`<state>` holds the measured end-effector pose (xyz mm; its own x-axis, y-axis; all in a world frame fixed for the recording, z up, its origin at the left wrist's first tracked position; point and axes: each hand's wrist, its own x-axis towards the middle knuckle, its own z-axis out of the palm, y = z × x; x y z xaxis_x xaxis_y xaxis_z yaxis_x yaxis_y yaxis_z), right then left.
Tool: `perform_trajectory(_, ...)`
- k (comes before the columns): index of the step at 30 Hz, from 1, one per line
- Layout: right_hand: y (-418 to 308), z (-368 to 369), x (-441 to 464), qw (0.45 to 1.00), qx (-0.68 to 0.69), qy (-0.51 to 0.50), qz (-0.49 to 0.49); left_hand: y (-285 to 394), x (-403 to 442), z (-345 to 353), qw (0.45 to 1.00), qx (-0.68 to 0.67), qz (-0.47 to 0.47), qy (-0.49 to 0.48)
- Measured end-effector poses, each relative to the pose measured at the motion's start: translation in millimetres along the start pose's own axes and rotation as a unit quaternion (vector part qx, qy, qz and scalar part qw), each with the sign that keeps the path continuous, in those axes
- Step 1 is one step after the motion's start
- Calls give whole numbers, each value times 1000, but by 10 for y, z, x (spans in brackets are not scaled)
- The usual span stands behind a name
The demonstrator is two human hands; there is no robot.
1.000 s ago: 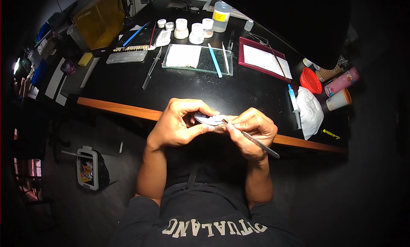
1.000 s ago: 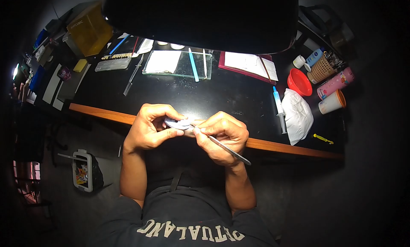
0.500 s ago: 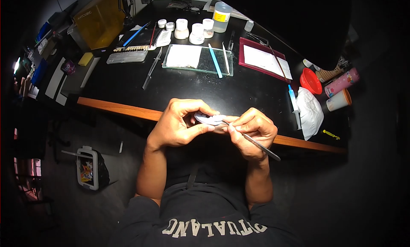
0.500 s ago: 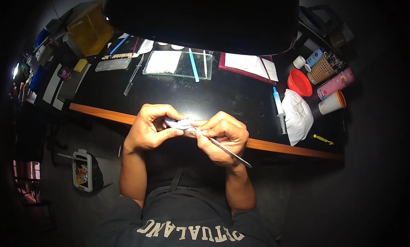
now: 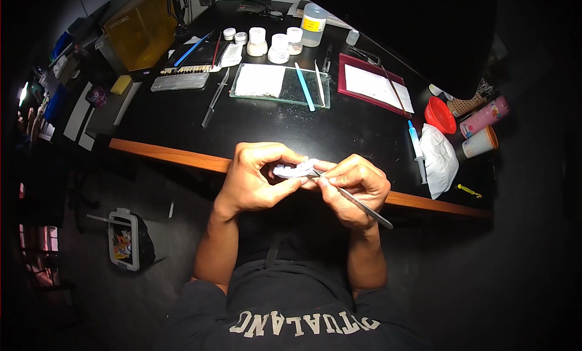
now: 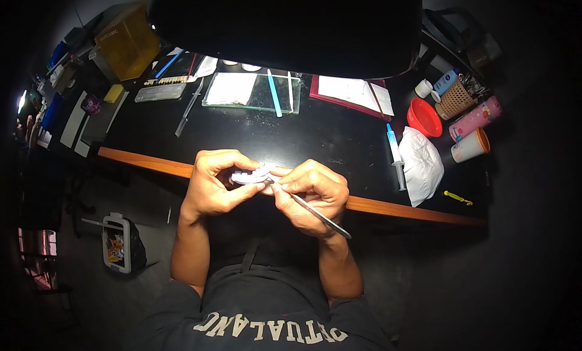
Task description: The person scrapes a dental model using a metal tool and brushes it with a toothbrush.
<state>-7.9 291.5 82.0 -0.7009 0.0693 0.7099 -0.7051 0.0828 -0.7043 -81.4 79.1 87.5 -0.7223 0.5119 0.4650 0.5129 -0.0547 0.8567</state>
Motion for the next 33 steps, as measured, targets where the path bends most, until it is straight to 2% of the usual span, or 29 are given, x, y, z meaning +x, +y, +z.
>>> perform_trajectory(2,26,-10,4,1000,-11,-9,-11,-38,4,42,999,7,25,29)
perform_trajectory(14,-22,9,5,999,-52,-12,7,-2,7,30,999,39,27,26)
perform_trajectory(23,40,-46,-11,999,33,-9,18,58,22,-43,1000,1,-9,-22)
perform_trajectory(33,-11,-35,3,998,53,2,36,-26,27,-37,1000,-16,12,-21)
